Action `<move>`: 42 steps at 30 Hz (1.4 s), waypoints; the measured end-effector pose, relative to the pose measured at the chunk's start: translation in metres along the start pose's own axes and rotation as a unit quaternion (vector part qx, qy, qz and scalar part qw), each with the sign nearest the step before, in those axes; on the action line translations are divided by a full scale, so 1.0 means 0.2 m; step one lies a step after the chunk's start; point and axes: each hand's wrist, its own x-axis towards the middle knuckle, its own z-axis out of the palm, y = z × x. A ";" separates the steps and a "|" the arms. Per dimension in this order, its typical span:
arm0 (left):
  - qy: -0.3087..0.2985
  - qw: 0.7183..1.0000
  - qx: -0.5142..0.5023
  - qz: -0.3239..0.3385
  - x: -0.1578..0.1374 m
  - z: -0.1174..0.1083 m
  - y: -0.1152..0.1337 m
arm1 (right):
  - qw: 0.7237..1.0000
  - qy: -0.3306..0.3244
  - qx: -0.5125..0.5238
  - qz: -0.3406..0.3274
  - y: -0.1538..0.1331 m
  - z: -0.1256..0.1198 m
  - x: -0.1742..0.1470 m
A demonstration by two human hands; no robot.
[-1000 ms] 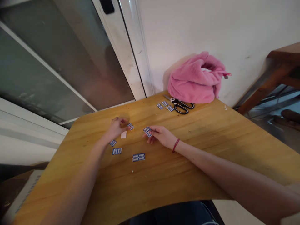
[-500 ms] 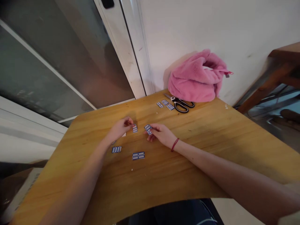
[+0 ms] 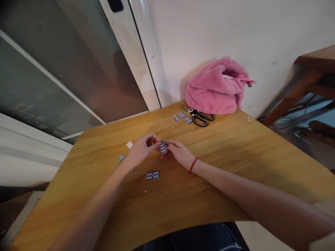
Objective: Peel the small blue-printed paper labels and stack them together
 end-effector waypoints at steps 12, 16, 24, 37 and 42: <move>0.032 0.998 -0.043 -0.023 -0.13 -0.26 0.06 | 1.000 -0.022 0.003 -0.001 -0.04 0.01 -0.02; -0.009 0.995 0.093 -0.024 -0.31 -0.33 -0.06 | 1.000 -0.028 0.007 0.006 -0.05 0.02 -0.03; -0.018 0.987 0.158 0.007 -0.49 -0.31 -0.35 | 0.999 -0.012 -0.029 -0.004 -0.04 0.02 -0.04; -0.091 0.984 0.151 -0.025 -0.44 -0.30 -0.31 | 0.996 0.031 -0.086 0.012 -0.04 0.03 -0.05; -0.079 0.987 0.134 -0.049 -0.43 -0.30 -0.30 | 0.992 0.038 -0.116 0.017 -0.05 0.04 -0.06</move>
